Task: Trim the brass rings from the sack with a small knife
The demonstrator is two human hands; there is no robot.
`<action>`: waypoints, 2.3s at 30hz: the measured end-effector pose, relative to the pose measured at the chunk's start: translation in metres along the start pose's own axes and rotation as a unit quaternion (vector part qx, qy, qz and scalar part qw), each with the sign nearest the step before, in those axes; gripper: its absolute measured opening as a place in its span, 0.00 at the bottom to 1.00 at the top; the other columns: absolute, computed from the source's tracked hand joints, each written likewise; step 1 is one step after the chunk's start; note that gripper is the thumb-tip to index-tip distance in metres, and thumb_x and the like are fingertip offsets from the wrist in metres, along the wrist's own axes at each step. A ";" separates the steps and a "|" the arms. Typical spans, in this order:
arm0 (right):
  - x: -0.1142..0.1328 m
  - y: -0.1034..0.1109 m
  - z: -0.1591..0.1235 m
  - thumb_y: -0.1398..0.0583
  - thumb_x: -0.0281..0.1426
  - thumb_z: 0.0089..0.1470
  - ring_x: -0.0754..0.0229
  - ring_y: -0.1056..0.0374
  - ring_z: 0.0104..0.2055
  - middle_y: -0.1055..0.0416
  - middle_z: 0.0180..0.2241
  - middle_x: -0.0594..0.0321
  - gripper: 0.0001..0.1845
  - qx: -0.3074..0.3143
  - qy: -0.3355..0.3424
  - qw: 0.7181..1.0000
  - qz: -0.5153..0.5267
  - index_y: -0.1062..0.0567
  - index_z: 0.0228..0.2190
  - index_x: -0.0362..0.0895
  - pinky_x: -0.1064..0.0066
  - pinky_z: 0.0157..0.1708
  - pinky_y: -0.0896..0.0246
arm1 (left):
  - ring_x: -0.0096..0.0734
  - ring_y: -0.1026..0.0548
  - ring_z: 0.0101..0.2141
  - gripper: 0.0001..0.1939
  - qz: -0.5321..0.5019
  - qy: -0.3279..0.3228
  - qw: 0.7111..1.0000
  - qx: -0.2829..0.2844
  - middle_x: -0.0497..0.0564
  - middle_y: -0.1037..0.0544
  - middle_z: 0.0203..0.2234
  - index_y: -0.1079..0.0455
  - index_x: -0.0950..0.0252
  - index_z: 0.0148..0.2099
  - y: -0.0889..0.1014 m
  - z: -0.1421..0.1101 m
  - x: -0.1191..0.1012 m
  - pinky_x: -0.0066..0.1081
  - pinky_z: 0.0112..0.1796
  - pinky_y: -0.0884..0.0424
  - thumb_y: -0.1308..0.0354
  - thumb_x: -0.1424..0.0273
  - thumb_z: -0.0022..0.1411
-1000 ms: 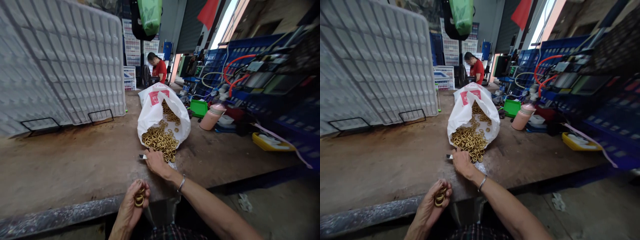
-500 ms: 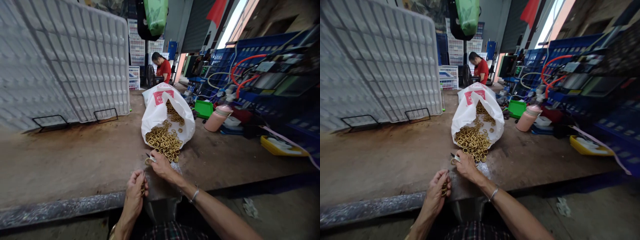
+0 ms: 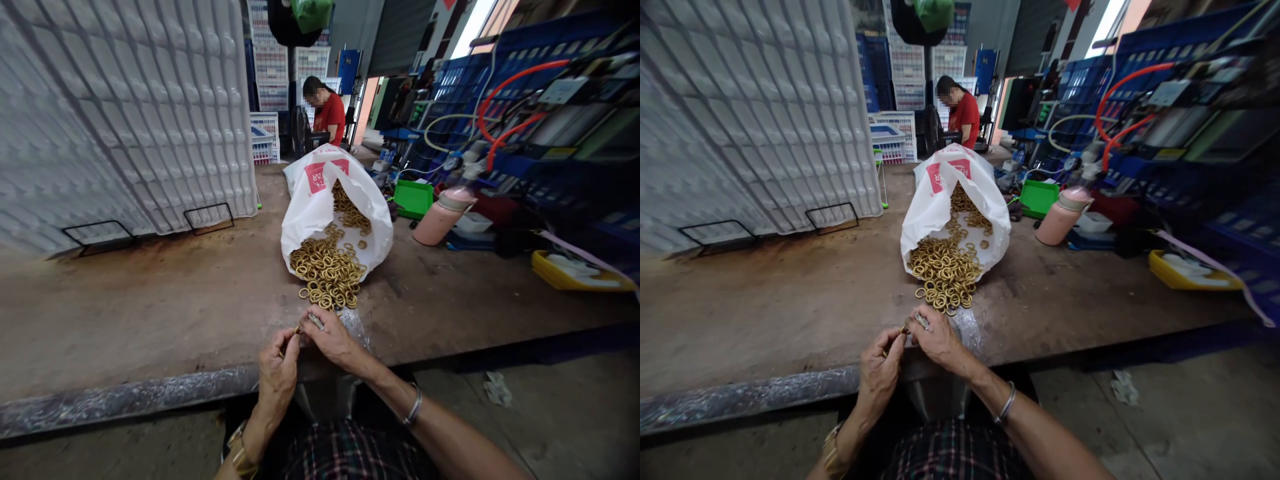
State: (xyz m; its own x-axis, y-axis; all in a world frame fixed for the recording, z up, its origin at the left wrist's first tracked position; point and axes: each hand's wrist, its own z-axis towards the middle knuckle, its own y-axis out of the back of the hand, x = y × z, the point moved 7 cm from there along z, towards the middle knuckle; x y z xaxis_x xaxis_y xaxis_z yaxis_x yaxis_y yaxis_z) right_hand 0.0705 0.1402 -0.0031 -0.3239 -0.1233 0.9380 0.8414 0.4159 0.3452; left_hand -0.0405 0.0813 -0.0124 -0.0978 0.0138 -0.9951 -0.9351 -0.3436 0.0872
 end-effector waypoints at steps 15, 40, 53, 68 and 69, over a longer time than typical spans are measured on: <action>0.011 0.003 -0.008 0.49 0.32 0.52 0.69 0.49 0.22 0.46 0.18 0.73 0.12 -0.018 0.020 0.997 -0.076 0.39 0.19 0.44 0.77 0.23 0.55 | 0.16 0.39 0.16 0.16 -0.206 0.214 0.948 0.115 0.41 0.35 0.19 0.38 0.65 0.34 -0.022 -0.013 0.018 0.18 0.15 0.45 0.43 0.57 0.53; 0.003 -0.010 -0.019 0.48 0.25 0.47 0.63 0.35 0.27 0.28 0.27 0.62 0.11 0.054 0.069 0.910 -0.406 0.30 0.33 0.44 0.72 0.26 0.57 | 0.17 0.39 0.16 0.17 -0.117 0.162 0.975 0.097 0.41 0.35 0.19 0.39 0.65 0.32 -0.012 -0.010 0.020 0.18 0.16 0.43 0.47 0.55 0.55; -0.002 -0.004 -0.011 0.50 0.26 0.49 0.59 0.32 0.29 0.27 0.28 0.57 0.12 0.057 0.000 0.881 -0.470 0.32 0.36 0.42 0.71 0.25 0.53 | 0.17 0.40 0.15 0.17 -0.124 0.164 0.970 0.131 0.42 0.36 0.17 0.40 0.64 0.29 -0.012 -0.024 0.002 0.19 0.15 0.44 0.46 0.55 0.55; 0.007 0.010 0.058 0.52 0.27 0.56 0.55 0.30 0.34 0.33 0.39 0.52 0.13 0.006 0.010 0.814 -0.581 0.32 0.39 0.42 0.68 0.31 0.41 | 0.16 0.39 0.16 0.13 -0.408 0.282 0.860 0.120 0.45 0.31 0.22 0.36 0.64 0.36 -0.016 -0.025 0.022 0.18 0.14 0.49 0.39 0.65 0.51; 0.005 0.009 0.060 0.52 0.27 0.56 0.55 0.30 0.34 0.33 0.39 0.52 0.12 0.006 0.011 0.813 -0.582 0.31 0.38 0.42 0.68 0.31 0.40 | 0.16 0.39 0.16 0.14 -0.419 0.290 0.852 0.119 0.45 0.31 0.22 0.36 0.65 0.37 -0.015 -0.025 0.023 0.18 0.15 0.49 0.39 0.65 0.50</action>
State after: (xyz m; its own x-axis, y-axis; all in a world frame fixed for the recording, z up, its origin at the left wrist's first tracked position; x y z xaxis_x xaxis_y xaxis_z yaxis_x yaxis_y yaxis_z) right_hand 0.0507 0.1972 0.0025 -0.8900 -0.4555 -0.0229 -0.0333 0.0149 0.9993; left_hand -0.0200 0.0637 -0.0374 0.7582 -0.3291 -0.5628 -0.6437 -0.2406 -0.7265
